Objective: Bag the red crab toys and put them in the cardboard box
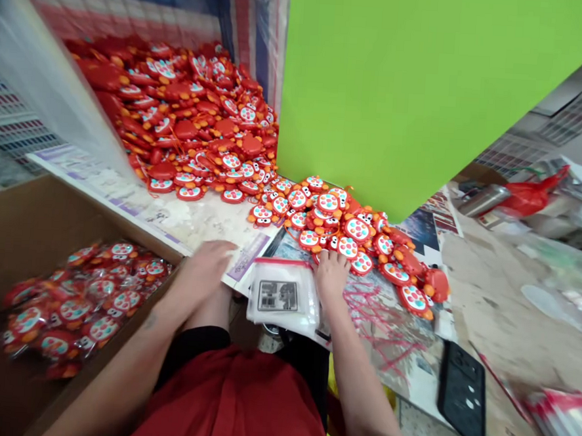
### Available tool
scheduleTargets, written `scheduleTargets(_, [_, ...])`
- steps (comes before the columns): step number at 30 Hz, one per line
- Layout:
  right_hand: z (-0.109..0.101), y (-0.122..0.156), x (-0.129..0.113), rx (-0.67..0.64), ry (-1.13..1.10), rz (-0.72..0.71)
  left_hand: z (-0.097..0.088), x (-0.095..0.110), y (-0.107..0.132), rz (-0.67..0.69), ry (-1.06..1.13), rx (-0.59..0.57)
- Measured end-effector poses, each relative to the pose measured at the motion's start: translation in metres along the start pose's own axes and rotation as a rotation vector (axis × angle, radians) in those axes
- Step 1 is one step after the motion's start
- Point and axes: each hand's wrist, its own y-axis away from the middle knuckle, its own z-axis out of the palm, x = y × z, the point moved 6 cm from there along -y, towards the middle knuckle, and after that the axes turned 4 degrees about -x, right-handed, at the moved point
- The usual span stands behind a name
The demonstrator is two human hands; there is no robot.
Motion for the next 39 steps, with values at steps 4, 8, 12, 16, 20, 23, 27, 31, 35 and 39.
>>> scheduleTargets(4, [0.005,-0.003,0.007,-0.069,-0.033,-0.114,0.091,0.04,-0.022,0.051,-0.022,-0.278])
scheduleTargets(8, [0.003,0.002,0.031,-0.084,-0.252,-0.099,0.127,0.051,-0.029,0.011,-0.086,-0.295])
scheduleTargets(12, [-0.002,0.007,0.065,-0.075,-0.79,0.161,0.138,0.049,-0.032,-0.024,-0.105,-0.289])
scheduleTargets(16, [-0.001,0.009,0.085,0.047,-1.521,0.473,0.147,0.048,-0.034,0.003,-0.073,-0.291])
scheduleTargets(20, [0.007,0.01,0.08,0.105,-2.008,0.675,0.151,0.046,-0.036,-0.008,-0.062,-0.239])
scheduleTargets(23, [0.009,0.011,0.066,0.057,-2.122,0.727,0.154,0.044,-0.039,-0.032,-0.085,-0.271])
scheduleTargets(27, [-0.001,0.009,0.051,0.046,-2.073,0.623,0.155,0.05,-0.038,0.012,-0.102,-0.263])
scheduleTargets(31, [-0.014,0.006,0.047,-0.012,-1.892,0.415,0.157,0.057,-0.028,0.093,0.02,-0.143])
scheduleTargets(35, [-0.015,0.005,0.032,-0.23,-1.731,0.225,0.16,0.054,-0.023,0.094,0.107,-0.044])
scheduleTargets(39, [-0.005,-0.005,0.015,-0.178,-1.643,0.163,0.157,0.062,-0.021,0.262,0.07,-0.074])
